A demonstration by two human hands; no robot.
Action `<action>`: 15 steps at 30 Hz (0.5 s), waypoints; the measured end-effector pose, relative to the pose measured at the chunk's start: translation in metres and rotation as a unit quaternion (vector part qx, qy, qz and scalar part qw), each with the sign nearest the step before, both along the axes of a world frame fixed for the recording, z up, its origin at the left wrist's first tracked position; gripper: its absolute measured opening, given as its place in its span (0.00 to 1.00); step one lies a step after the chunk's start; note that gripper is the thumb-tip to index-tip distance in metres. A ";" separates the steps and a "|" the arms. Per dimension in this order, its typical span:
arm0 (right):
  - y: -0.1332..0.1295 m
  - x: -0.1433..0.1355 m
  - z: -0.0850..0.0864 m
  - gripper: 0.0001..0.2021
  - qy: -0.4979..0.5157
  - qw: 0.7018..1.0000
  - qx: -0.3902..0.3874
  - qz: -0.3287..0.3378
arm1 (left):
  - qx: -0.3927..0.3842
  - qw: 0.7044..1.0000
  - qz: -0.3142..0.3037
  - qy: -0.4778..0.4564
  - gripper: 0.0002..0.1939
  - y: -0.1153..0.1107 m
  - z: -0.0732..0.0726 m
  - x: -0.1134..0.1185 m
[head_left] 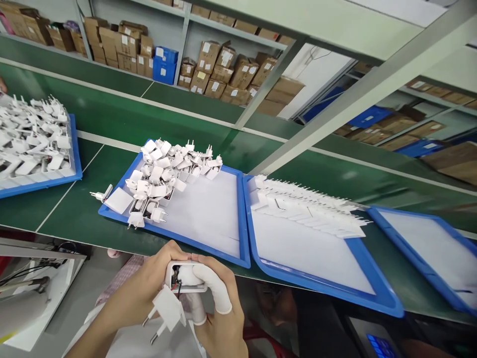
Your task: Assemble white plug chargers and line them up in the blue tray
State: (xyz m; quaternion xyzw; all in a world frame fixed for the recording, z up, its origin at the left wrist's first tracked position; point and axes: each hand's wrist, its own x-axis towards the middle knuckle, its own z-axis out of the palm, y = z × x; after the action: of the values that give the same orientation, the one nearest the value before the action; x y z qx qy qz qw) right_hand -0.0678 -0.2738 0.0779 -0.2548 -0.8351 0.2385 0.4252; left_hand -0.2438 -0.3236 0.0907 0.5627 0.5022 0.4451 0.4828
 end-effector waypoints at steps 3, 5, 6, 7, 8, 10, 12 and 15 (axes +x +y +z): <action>0.001 -0.002 -0.004 0.23 -0.003 0.999 -0.036 0.036 | 0.021 0.999 -0.044 0.016 0.24 -0.004 -0.005 -0.005; 0.000 -0.002 -0.008 0.20 0.011 0.997 -0.061 0.042 | 0.017 0.998 -0.057 0.025 0.26 -0.006 -0.008 -0.006; -0.001 -0.003 -0.010 0.18 0.026 0.997 -0.070 0.036 | 0.012 0.998 -0.057 0.023 0.26 -0.006 -0.009 -0.006; -0.003 -0.003 -0.012 0.17 0.040 0.996 -0.075 0.026 | 0.008 0.998 -0.056 0.016 0.25 -0.007 -0.010 -0.005; -0.004 -0.003 -0.013 0.18 0.048 0.996 -0.078 0.013 | 0.007 0.998 -0.054 0.007 0.25 -0.007 -0.011 -0.005; -0.008 -0.004 -0.013 0.20 0.047 0.995 -0.086 -0.008 | 0.013 0.999 -0.051 -0.009 0.23 -0.007 -0.011 -0.003; -0.010 -0.005 -0.011 0.22 0.037 0.994 -0.103 -0.015 | 0.028 0.998 -0.047 -0.015 0.21 -0.007 -0.010 -0.003; -0.008 -0.005 -0.007 0.23 0.041 0.992 -0.115 -0.014 | 0.038 0.998 -0.053 -0.005 0.21 -0.004 -0.006 -0.005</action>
State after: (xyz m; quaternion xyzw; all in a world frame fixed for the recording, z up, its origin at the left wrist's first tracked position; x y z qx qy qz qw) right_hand -0.0732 -0.2818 0.0706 -0.3035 -0.7803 0.3376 0.4301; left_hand -0.2489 -0.3275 0.0848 0.6047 0.4518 0.4401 0.4862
